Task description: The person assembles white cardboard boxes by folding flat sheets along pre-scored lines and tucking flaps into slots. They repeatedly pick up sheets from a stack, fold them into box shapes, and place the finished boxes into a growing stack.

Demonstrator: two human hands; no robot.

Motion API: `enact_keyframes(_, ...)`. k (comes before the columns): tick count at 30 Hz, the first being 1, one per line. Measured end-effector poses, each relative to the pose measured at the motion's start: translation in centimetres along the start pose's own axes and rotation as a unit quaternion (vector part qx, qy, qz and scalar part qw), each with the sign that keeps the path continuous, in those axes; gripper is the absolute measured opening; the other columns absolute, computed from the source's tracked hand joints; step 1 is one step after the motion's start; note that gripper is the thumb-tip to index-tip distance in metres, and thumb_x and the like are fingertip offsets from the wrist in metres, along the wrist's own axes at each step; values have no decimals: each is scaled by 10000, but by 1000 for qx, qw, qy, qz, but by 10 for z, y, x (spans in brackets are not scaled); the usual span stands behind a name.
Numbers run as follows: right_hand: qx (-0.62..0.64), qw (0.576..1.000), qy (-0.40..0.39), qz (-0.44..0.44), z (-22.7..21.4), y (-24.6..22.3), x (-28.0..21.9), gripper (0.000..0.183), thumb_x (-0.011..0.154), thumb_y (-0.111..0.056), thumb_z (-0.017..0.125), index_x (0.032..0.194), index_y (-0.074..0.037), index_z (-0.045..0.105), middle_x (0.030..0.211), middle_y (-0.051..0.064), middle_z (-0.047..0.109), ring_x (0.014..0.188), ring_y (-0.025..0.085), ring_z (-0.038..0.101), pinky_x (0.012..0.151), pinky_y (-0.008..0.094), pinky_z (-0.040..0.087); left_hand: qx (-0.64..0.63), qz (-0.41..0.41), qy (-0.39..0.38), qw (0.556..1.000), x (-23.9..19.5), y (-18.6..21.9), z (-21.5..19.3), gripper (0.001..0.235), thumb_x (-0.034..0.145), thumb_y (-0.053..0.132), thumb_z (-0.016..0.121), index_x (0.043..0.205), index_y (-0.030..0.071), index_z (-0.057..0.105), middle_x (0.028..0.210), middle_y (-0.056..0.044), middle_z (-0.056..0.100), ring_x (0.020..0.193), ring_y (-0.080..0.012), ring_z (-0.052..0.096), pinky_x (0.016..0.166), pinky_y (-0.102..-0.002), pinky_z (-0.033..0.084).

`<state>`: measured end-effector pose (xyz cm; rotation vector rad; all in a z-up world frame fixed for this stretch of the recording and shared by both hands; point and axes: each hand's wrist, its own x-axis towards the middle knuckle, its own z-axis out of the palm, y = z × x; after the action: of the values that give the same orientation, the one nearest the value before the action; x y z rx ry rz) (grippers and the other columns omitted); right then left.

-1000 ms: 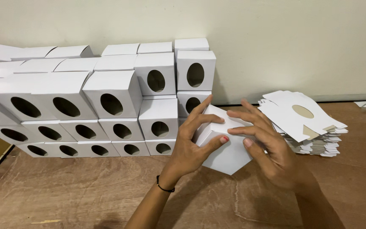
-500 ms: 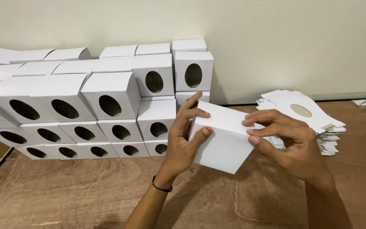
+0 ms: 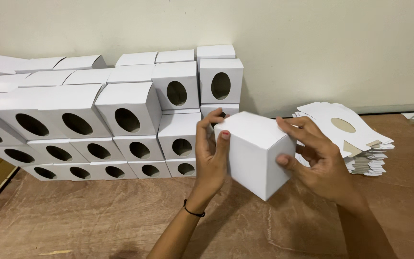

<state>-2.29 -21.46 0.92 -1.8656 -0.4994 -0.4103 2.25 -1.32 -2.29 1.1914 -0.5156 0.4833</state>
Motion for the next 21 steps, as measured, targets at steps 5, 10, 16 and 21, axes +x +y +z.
enact_keyframes(5,-91,988,67,-106,7,3,4,666,700,-182,811,1303,-57,555,1096,84,519,1131,212,503,1045,317,436,42,-125,-33,991,2,-3,-5,382,921,463,540,1097,125,571,1093,-48,597,971,-151,589,798,-277,566)
enact_keyframes(10,-227,951,177,-110,30,20,11,434,761,-377,810,1051,-128,603,1148,87,375,1158,260,316,1016,407,348,-84,-98,-228,965,-6,27,2,754,897,471,619,1456,35,363,1421,-145,478,1325,-240,476,1126,-375,437)
enact_keyframes(16,-79,989,29,-122,41,31,6,601,991,-382,193,1491,-115,395,1348,142,367,1361,275,272,1208,636,144,248,20,-185,951,-9,13,5,1238,594,533,781,1490,60,70,1577,-201,166,1487,-364,244,1241,-502,237)
enact_keyframes(21,-48,983,70,-161,34,16,11,657,855,-194,604,1443,5,388,1312,175,438,1144,277,402,849,395,328,175,60,-66,981,0,-10,-8,986,631,247,863,1275,69,138,1315,-218,261,1276,-458,366,1029,-733,333)
